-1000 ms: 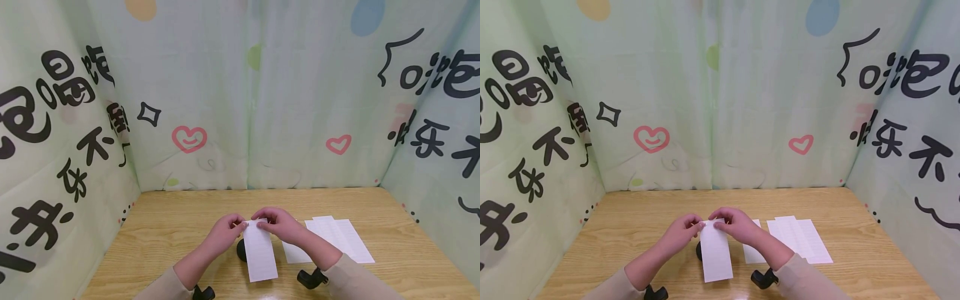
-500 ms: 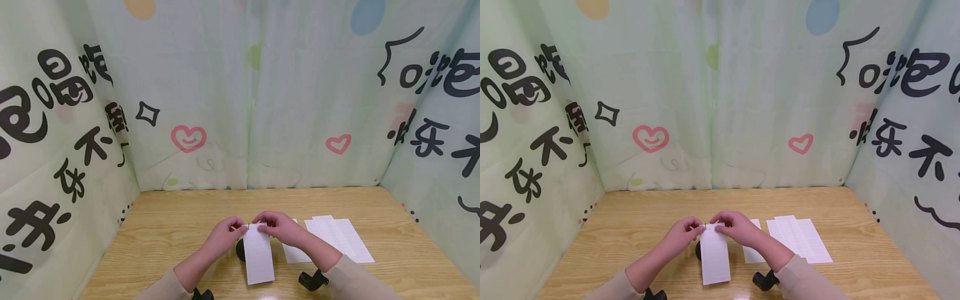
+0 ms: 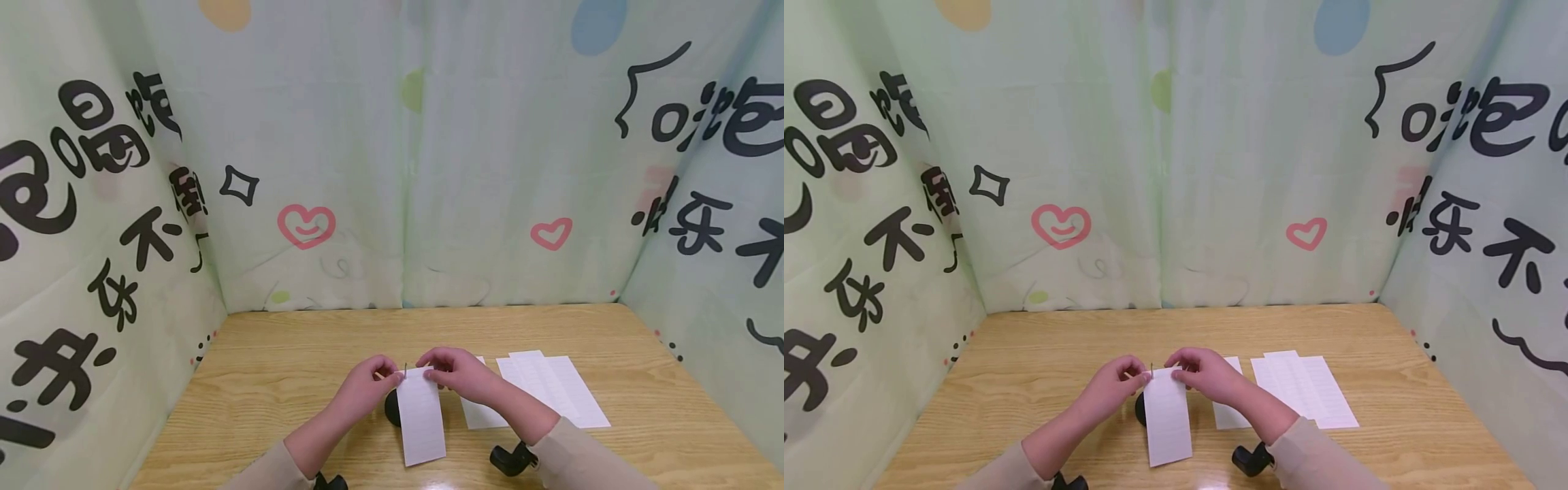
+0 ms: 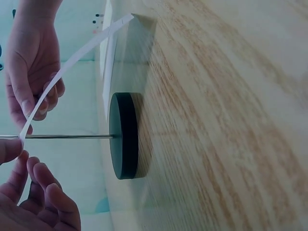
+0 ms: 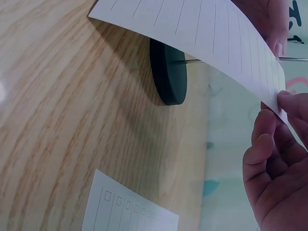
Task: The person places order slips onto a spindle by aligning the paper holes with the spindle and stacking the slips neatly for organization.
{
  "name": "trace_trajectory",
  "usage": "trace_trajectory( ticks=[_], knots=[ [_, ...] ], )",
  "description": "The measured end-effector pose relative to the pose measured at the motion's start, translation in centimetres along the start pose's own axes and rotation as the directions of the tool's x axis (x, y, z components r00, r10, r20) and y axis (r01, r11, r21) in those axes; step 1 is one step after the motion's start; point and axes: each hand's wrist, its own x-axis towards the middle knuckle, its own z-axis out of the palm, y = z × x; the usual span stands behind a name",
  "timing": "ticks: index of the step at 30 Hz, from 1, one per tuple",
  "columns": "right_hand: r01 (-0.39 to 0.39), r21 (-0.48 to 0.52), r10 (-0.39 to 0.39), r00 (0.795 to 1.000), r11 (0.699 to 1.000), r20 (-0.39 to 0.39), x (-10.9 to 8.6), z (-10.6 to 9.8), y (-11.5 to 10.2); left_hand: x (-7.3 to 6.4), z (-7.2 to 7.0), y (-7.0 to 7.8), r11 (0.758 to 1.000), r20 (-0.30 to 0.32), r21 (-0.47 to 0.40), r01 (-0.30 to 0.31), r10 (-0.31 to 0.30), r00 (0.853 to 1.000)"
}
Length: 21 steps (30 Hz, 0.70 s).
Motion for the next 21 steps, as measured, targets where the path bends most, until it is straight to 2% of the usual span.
trace_trajectory(
  ticks=[6,15,21],
  knots=[
    [-0.017,0.021,0.017,1.000,1.000,0.004,0.02,0.09,0.14,-0.11,0.09,-0.21,1.000,-0.006,0.021,0.004,-0.003,1.000],
    [-0.036,0.001,0.036,0.999,0.999,0.002,0.18,0.47,0.68,-0.33,0.31,-0.62,0.999,-0.013,0.046,-0.007,0.007,1.000],
    [-0.054,-0.021,0.054,0.999,0.998,-0.001,0.15,0.67,0.92,-0.61,0.43,-0.39,0.999,-0.005,0.050,0.012,-0.012,1.000]
  ],
)
